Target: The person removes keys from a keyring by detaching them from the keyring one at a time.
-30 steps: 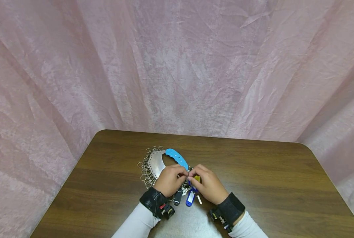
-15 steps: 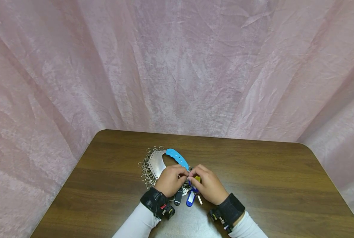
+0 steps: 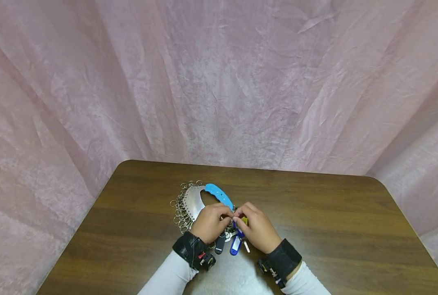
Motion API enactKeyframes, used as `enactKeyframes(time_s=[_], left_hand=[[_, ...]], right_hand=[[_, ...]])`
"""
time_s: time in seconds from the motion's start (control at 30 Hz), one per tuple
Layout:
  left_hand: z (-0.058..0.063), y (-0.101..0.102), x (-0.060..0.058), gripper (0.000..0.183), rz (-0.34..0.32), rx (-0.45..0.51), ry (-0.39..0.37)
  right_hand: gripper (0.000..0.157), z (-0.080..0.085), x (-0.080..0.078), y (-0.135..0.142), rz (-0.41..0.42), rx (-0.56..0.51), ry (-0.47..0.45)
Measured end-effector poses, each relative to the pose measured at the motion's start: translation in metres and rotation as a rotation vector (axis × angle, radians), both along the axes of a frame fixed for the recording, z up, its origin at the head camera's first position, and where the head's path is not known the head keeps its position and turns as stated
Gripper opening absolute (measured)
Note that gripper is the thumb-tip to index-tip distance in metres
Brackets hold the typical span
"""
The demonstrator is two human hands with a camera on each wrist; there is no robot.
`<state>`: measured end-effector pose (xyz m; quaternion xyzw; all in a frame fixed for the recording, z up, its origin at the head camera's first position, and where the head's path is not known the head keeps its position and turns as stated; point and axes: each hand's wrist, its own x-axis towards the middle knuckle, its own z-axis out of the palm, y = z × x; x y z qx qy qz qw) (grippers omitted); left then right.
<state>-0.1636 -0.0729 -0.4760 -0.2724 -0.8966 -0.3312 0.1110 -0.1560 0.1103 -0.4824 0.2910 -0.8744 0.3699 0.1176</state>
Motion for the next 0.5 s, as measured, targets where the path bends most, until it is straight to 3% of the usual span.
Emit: enactKeyframes(time_s=[0.5], left_hand=[[0.0007, -0.0038, -0.0018, 0.011, 0.079, 0.012, -0.050]], right_hand=[[0.012, 0.0025, -0.0019, 0.0030, -0.035, -0.039, 0.036]])
